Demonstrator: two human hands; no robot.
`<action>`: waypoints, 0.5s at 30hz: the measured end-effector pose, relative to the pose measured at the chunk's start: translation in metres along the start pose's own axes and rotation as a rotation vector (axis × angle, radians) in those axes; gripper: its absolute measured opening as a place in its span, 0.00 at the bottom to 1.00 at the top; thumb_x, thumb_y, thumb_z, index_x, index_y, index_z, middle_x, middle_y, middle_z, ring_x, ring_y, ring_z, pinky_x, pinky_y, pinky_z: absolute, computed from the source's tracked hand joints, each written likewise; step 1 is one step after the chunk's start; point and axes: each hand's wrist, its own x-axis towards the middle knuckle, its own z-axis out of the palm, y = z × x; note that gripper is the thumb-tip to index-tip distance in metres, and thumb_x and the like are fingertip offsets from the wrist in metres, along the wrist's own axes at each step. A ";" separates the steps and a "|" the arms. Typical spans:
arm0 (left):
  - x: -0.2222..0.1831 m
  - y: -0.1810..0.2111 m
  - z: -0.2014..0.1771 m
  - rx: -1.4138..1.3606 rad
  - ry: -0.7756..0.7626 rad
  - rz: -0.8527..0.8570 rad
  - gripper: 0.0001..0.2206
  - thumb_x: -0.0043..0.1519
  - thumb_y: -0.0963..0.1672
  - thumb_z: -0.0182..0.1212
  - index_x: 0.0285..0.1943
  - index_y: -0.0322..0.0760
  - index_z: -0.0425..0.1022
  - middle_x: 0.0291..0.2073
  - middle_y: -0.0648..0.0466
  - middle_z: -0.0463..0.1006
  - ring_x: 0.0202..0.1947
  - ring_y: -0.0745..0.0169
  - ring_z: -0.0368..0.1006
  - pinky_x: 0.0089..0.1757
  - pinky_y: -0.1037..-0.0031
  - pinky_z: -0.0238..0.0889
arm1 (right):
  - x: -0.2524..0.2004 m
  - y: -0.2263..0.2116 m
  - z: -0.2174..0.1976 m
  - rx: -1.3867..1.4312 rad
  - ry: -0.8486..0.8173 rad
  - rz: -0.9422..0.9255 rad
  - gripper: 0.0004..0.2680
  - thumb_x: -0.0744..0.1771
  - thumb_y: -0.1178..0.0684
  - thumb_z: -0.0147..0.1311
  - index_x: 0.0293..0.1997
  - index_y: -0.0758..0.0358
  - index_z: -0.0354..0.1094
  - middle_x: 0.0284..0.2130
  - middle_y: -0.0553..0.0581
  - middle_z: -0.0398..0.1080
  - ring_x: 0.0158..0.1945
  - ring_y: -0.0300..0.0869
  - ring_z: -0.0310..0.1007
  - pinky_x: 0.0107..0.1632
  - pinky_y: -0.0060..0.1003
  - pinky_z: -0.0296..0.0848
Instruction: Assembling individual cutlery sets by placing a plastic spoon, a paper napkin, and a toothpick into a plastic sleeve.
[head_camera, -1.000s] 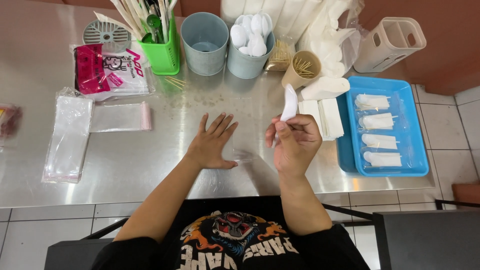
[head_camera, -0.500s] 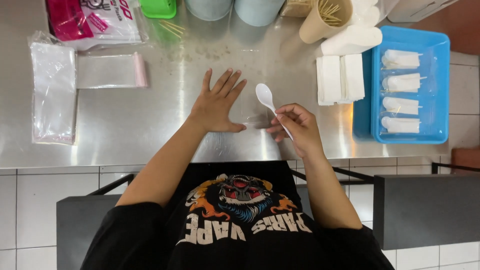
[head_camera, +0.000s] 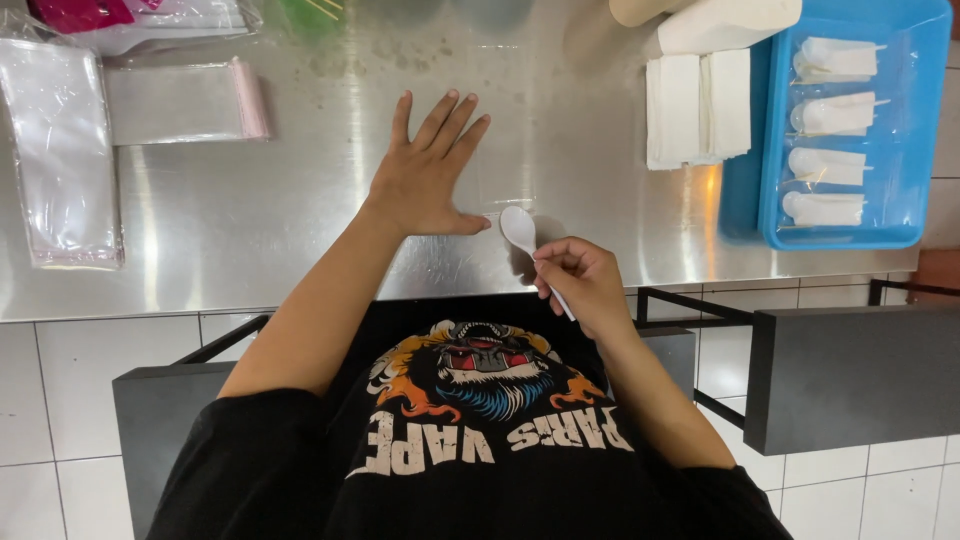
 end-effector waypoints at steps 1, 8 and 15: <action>0.000 0.000 0.000 -0.001 -0.004 0.000 0.49 0.42 0.64 0.49 0.68 0.37 0.42 0.67 0.48 0.39 0.67 0.54 0.29 0.57 0.47 0.14 | -0.001 0.000 0.002 0.002 0.000 0.004 0.02 0.61 0.65 0.49 0.31 0.70 0.66 0.16 0.59 0.65 0.16 0.37 0.62 0.12 0.24 0.58; -0.001 0.001 -0.001 -0.015 0.022 0.004 0.49 0.41 0.63 0.51 0.68 0.37 0.43 0.66 0.47 0.41 0.66 0.53 0.32 0.57 0.46 0.17 | -0.003 0.000 0.016 0.151 0.119 0.096 0.02 0.61 0.65 0.48 0.31 0.71 0.66 0.15 0.60 0.64 0.14 0.39 0.61 0.13 0.26 0.60; -0.001 0.000 0.001 -0.038 0.049 0.016 0.49 0.40 0.63 0.53 0.68 0.36 0.44 0.66 0.46 0.42 0.66 0.52 0.33 0.57 0.45 0.18 | 0.018 0.011 0.026 0.202 0.098 -0.074 0.03 0.63 0.63 0.48 0.35 0.69 0.65 0.19 0.60 0.64 0.17 0.40 0.63 0.12 0.26 0.61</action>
